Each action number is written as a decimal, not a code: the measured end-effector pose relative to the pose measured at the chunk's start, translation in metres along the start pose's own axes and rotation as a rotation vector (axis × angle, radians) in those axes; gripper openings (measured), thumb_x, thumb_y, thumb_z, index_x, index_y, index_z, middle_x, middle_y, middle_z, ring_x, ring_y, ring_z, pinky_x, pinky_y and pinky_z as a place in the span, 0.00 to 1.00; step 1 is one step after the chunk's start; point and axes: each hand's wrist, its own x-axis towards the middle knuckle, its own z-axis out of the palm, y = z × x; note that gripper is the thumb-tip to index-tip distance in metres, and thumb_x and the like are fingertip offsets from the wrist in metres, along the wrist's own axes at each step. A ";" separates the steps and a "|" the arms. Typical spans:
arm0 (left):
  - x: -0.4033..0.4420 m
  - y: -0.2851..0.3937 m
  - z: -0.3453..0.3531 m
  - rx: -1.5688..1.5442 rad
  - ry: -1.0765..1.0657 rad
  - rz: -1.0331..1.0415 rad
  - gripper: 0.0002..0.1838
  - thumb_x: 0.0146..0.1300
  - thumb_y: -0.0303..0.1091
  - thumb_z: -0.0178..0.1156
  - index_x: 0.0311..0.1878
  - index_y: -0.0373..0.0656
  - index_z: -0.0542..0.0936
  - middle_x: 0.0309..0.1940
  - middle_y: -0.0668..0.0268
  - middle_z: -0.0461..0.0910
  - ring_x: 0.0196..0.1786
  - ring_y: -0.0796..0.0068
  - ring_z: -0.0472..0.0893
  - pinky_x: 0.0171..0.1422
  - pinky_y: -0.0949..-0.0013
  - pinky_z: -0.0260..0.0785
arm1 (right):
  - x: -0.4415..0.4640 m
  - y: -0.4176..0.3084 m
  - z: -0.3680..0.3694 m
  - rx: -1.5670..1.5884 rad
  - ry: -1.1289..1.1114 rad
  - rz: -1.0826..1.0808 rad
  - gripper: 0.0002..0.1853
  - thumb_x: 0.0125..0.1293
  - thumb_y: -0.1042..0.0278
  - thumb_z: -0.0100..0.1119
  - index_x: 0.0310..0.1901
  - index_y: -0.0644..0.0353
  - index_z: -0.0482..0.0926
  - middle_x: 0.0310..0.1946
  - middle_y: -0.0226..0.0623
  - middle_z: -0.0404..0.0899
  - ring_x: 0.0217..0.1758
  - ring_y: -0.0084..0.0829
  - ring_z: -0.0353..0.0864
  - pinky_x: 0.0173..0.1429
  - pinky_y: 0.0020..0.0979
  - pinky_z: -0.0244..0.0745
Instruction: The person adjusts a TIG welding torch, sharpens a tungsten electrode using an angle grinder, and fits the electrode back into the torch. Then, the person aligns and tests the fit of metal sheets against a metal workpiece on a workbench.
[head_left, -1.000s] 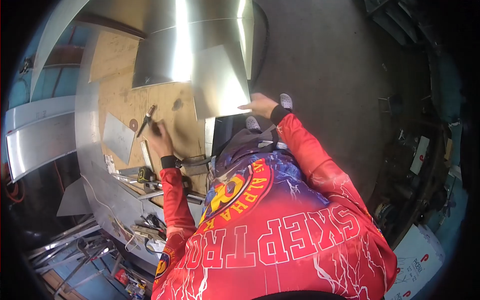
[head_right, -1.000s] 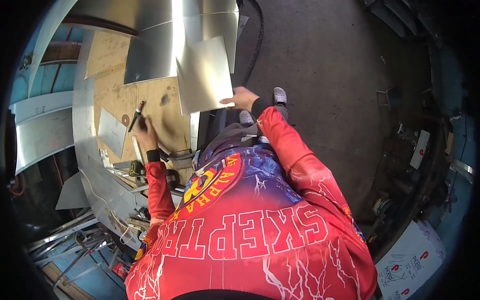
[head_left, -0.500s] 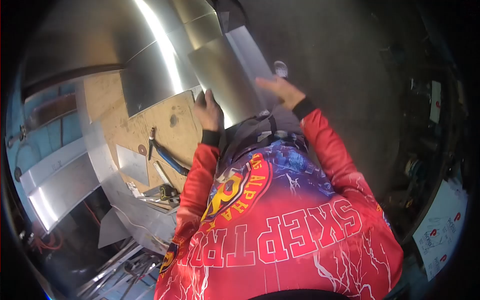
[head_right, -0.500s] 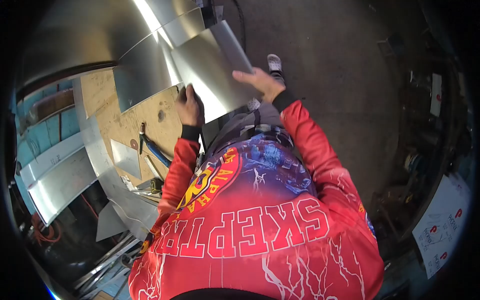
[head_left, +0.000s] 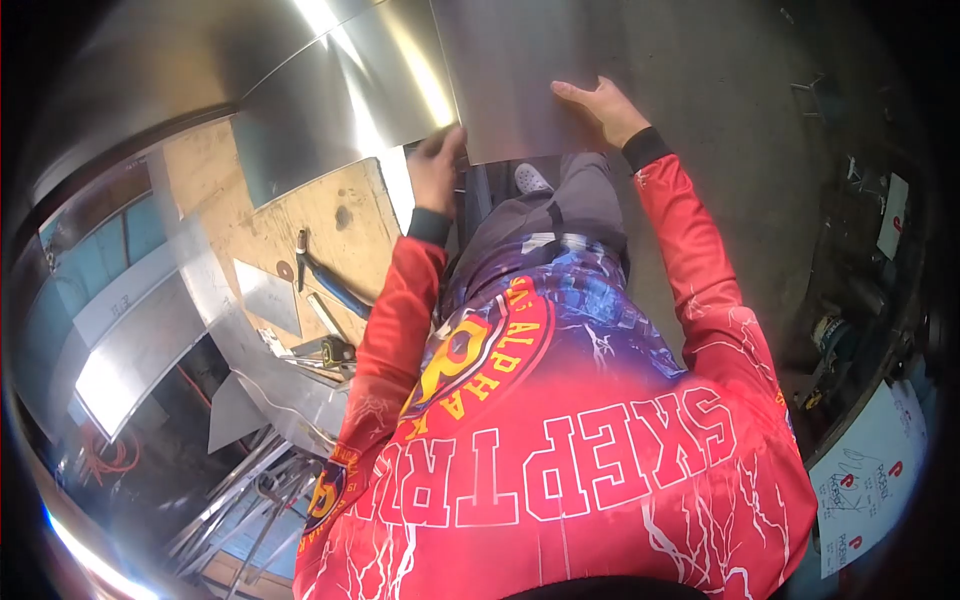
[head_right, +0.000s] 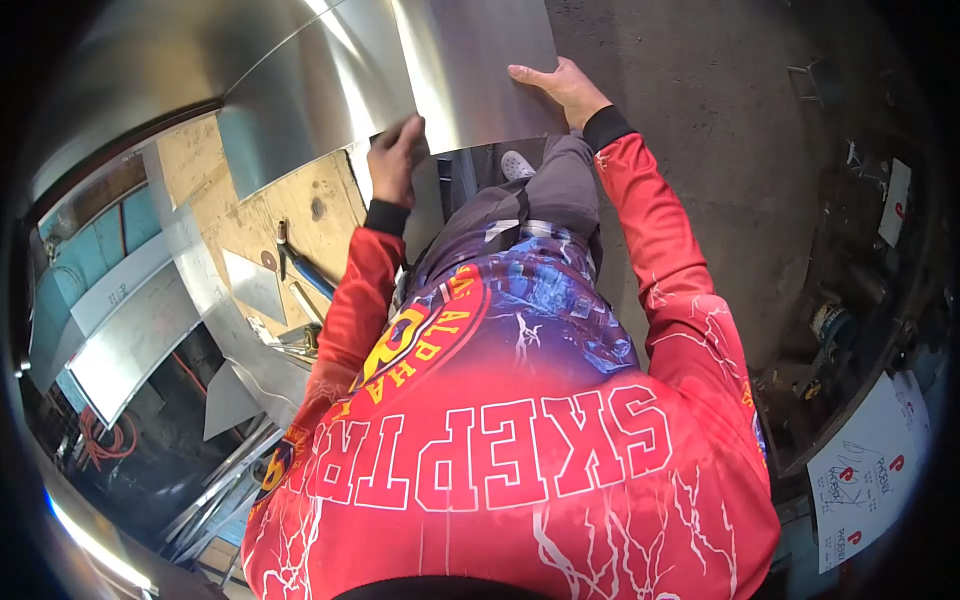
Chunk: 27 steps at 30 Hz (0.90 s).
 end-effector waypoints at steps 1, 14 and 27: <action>-0.008 -0.013 -0.004 -0.124 -0.024 -0.096 0.21 0.64 0.40 0.66 0.54 0.35 0.79 0.42 0.65 0.82 0.41 0.78 0.81 0.45 0.71 0.77 | 0.004 0.002 -0.001 0.004 -0.002 0.007 0.40 0.52 0.48 0.76 0.52 0.78 0.71 0.44 0.47 0.79 0.46 0.32 0.82 0.50 0.30 0.79; 0.011 -0.029 0.028 -0.787 -0.023 -0.353 0.06 0.67 0.29 0.61 0.43 0.37 0.79 0.40 0.66 0.82 0.46 0.72 0.83 0.54 0.75 0.79 | 0.049 -0.004 -0.021 -0.034 0.035 -0.031 0.29 0.58 0.52 0.73 0.50 0.70 0.79 0.43 0.37 0.81 0.45 0.26 0.81 0.49 0.27 0.76; 0.006 -0.031 0.024 -0.789 0.017 -0.306 0.12 0.66 0.29 0.62 0.50 0.32 0.78 0.45 0.61 0.81 0.50 0.68 0.82 0.56 0.73 0.78 | 0.063 -0.012 -0.020 -0.148 -0.018 -0.048 0.40 0.52 0.44 0.75 0.52 0.77 0.74 0.45 0.46 0.79 0.47 0.32 0.81 0.53 0.30 0.75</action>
